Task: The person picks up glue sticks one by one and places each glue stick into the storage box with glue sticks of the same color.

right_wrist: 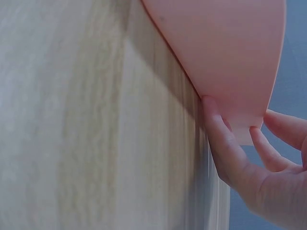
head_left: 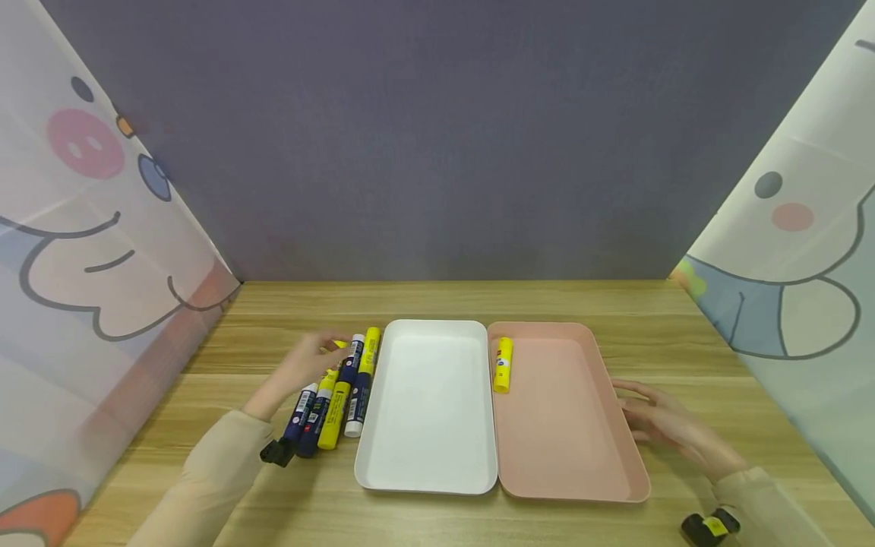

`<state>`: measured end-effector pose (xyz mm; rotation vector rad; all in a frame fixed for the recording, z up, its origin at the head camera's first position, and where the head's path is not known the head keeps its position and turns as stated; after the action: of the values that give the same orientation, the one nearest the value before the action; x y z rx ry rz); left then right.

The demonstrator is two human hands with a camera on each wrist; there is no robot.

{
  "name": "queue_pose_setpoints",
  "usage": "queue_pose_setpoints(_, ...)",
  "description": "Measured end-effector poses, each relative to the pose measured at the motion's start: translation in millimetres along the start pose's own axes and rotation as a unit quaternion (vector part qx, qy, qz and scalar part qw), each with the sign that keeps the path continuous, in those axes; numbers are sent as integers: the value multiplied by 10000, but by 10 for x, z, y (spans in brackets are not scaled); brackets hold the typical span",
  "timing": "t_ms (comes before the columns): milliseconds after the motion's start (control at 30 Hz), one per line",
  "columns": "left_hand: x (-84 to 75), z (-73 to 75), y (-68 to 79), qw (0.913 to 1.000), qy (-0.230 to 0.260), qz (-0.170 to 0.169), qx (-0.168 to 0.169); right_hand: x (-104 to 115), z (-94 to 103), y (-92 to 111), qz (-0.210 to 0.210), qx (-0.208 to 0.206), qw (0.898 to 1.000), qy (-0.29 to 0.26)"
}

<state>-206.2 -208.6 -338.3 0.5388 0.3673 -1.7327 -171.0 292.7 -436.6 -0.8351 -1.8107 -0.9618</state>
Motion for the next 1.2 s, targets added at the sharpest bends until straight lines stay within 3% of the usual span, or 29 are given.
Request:
queue_pose_setpoints(633,425,-67,239,9978,-536,351,-196,-2,-5,3,86,290,9995,-81)
queue_pose_setpoints(900,573,-119,294,9932,-863,764,-183,2,11,8,11,-21,10000,92)
queue_pose_setpoints(1200,706,-150,352,9911,-1006,830,-280,-14,13,-1,45,98,9999,53)
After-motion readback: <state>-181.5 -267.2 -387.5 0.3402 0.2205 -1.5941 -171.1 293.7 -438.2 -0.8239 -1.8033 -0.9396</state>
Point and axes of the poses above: each hand's wrist, its own y-axis away from the middle knuckle, its own z-axis out of the back of the hand, x = y × z, the point moved 4 cm from there along -y, towards the middle knuckle, and after that the axes turned 11 degrees about -y, right-handed, at the moved point
